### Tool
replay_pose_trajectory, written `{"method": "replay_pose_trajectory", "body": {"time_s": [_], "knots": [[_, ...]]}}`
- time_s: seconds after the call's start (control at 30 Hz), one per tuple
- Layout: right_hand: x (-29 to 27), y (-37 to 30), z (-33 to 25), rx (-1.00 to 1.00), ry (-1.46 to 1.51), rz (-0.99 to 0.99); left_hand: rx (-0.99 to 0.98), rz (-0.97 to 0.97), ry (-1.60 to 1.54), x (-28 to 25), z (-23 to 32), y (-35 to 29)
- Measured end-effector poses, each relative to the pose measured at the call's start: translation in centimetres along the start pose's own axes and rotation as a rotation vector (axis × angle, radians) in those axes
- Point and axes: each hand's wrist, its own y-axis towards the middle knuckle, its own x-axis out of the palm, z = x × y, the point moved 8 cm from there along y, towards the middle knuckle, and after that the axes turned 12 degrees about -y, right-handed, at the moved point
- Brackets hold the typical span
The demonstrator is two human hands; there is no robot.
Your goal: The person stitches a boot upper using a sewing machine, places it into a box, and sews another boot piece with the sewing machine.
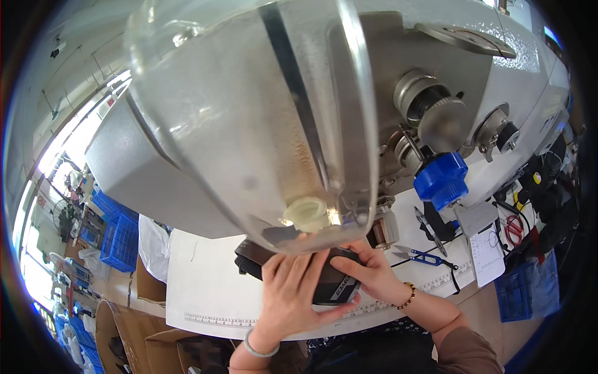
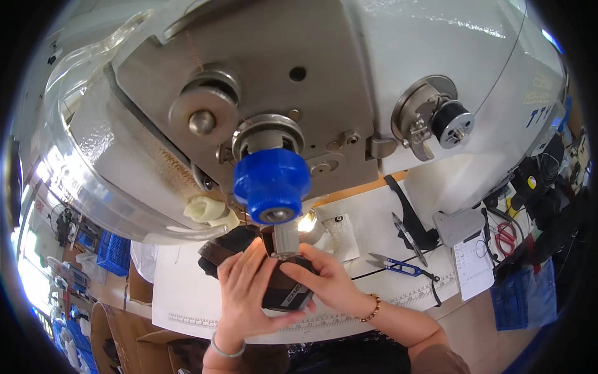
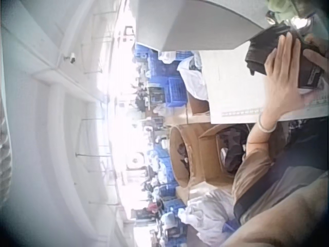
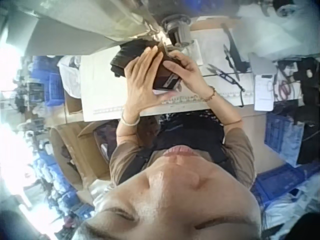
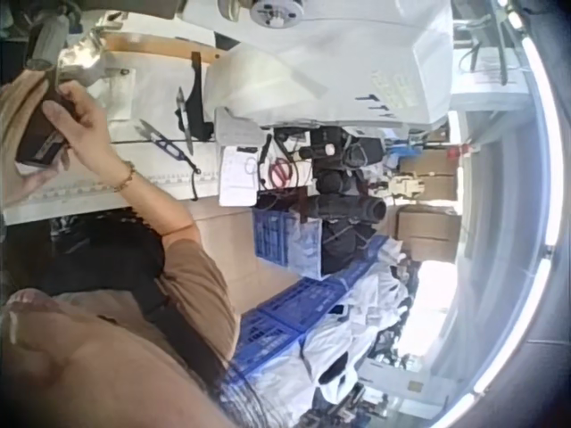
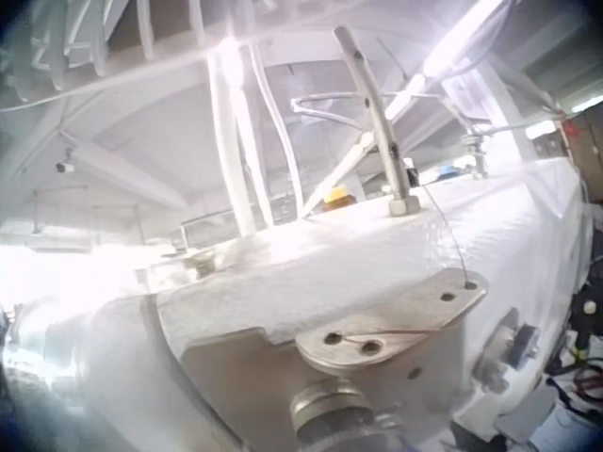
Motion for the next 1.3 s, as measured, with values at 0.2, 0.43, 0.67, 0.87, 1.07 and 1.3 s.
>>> {"method": "replay_pose_trajectory", "body": {"time_s": [0.2, 0.43, 0.67, 0.87, 1.07, 1.3], "knots": [[-2.5, -2.3, -0.5, 0.107, -0.087, 0.064, -0.044, 0.042, 0.169, 2.5, -0.9, -0.7], [-0.2, -4.6, -7.4, -1.192, -1.482, 0.196, 0.194, 0.266, 0.069, 0.9, -0.4, -1.2], [0.6, -4.8, -7.8, -1.363, -1.45, 0.083, 0.27, 0.254, 0.114, 0.6, -0.4, -0.9], [0.1, -4.1, -7.5, -1.333, -1.453, 0.095, 0.295, 0.28, 0.112, 0.5, -1.0, -0.3], [-0.4, -2.8, -7.0, -1.323, -1.364, 0.157, 0.291, 0.288, 0.142, 0.6, -1.9, 0.4], [-4.7, -1.1, -8.9, -0.878, -0.965, 0.341, 0.424, 0.374, 0.001, 0.5, -5.2, 0.4]]}}
